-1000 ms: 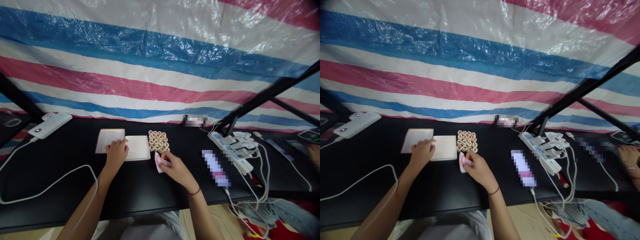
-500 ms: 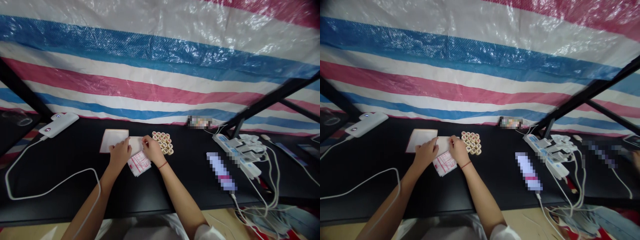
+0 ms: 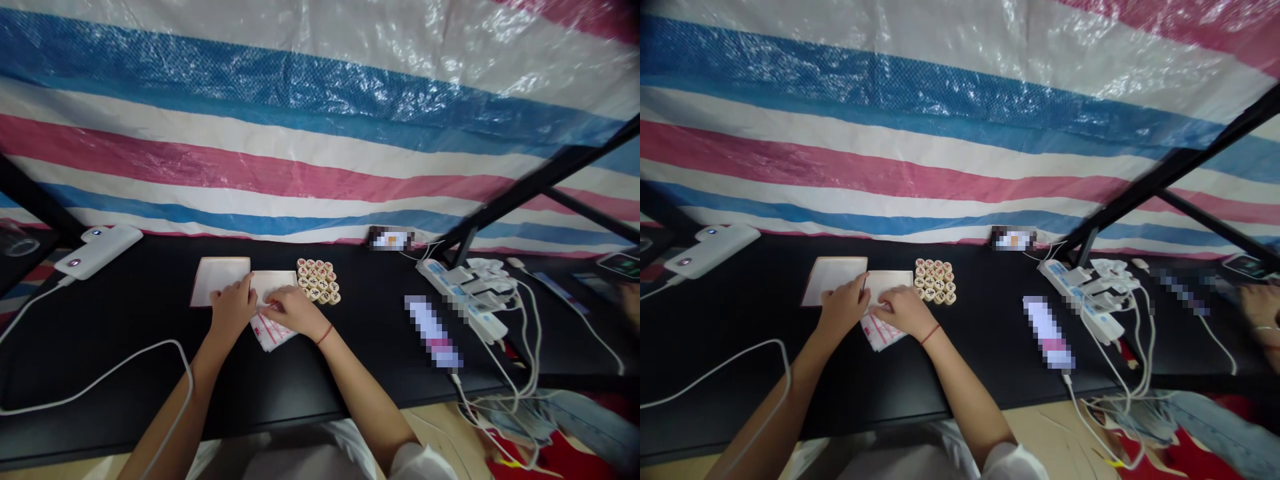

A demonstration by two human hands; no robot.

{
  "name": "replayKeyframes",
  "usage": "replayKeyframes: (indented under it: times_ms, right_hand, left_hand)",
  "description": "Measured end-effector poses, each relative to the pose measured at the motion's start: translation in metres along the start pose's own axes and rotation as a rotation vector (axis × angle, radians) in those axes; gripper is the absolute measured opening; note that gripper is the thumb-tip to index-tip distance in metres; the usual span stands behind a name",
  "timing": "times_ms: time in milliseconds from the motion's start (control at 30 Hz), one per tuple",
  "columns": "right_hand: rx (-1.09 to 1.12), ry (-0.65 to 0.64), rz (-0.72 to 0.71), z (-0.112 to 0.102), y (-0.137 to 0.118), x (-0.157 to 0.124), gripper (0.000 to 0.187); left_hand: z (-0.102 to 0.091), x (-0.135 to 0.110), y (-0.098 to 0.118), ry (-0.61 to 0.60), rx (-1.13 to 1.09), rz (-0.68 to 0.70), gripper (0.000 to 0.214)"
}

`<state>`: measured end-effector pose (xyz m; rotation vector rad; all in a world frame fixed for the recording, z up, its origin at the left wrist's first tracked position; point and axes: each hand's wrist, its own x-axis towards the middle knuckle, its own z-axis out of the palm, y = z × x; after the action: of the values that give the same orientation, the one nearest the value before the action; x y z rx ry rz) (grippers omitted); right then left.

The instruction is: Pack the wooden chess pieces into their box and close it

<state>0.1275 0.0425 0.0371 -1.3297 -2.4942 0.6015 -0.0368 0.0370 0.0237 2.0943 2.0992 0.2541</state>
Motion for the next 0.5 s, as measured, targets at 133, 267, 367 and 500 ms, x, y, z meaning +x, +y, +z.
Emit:
replayKeyframes:
  times_ms: [133, 267, 367, 500]
  right_hand:
    - [-0.012, -0.02, -0.038, 0.0001, 0.0006, -0.0022, 0.028]
    - [-0.047, -0.06, -0.046, 0.0023, 0.0016, -0.002, 0.026]
    - [-0.014, -0.061, -0.071, 0.0022, 0.0031, -0.0028, 0.025]
    - [0.155, 0.024, -0.128, -0.0013, 0.0079, -0.0009, 0.017]
  left_hand:
    - [-0.0016, 0.0, 0.0017, -0.007, 0.003, -0.007, 0.045]
    - [-0.0015, 0.0005, 0.0015, -0.018, 0.013, -0.014, 0.045]
    - [-0.0007, 0.001, 0.0005, -0.017, 0.002, -0.013, 0.044]
    - [-0.0006, 0.0012, -0.0001, -0.036, -0.017, -0.015, 0.044]
